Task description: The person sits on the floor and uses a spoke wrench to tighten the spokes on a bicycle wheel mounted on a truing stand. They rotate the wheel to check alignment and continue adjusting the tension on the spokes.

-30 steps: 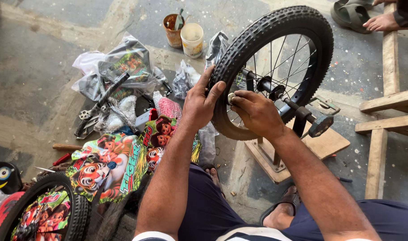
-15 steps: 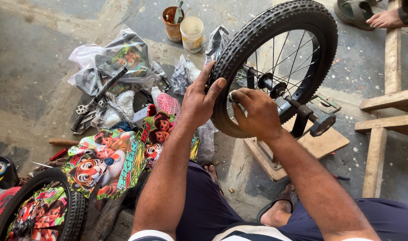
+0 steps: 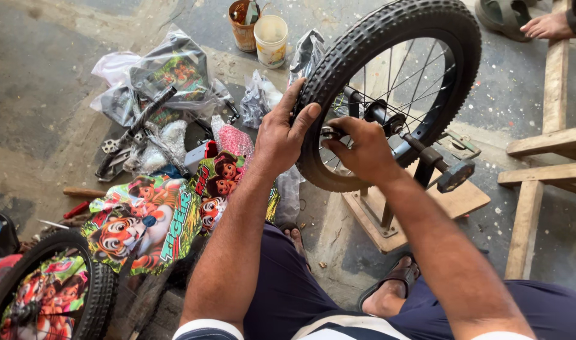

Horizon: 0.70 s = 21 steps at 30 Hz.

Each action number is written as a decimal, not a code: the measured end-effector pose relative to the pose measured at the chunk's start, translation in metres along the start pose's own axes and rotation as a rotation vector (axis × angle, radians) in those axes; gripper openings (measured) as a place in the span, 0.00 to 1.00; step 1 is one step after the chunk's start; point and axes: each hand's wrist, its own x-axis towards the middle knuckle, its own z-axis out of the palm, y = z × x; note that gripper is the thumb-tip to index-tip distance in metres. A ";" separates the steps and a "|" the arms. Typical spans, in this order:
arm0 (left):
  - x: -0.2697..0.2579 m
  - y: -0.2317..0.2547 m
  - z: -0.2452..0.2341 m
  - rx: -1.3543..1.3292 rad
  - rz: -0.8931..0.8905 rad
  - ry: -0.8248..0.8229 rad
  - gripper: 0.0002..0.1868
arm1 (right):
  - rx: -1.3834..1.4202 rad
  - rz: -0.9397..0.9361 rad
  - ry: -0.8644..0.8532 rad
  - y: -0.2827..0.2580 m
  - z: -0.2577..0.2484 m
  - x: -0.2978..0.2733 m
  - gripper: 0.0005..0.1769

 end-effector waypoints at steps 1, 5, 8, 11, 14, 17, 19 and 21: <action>-0.001 -0.001 0.000 0.002 0.000 0.001 0.34 | -0.121 -0.055 0.072 -0.003 0.008 0.001 0.16; -0.005 0.001 0.003 0.045 0.029 0.039 0.33 | -0.455 -0.284 0.189 -0.009 0.023 0.007 0.14; -0.003 0.005 -0.001 0.008 0.020 0.002 0.33 | -0.354 -0.073 0.124 -0.013 0.019 0.001 0.17; -0.001 0.004 -0.002 -0.011 0.021 -0.007 0.33 | 0.035 0.166 -0.041 -0.003 -0.004 -0.010 0.15; -0.003 0.005 -0.002 -0.028 0.002 -0.024 0.33 | 0.197 0.590 -0.239 0.014 -0.012 -0.004 0.22; -0.004 0.003 0.000 0.018 0.007 -0.011 0.33 | 0.522 0.482 -0.519 0.035 -0.011 0.015 0.22; -0.004 -0.001 0.000 0.004 0.021 0.018 0.33 | 0.526 0.523 -0.574 0.037 -0.011 0.024 0.23; -0.002 -0.002 0.000 -0.001 0.019 0.015 0.33 | 0.392 0.523 -0.561 0.026 -0.014 0.028 0.23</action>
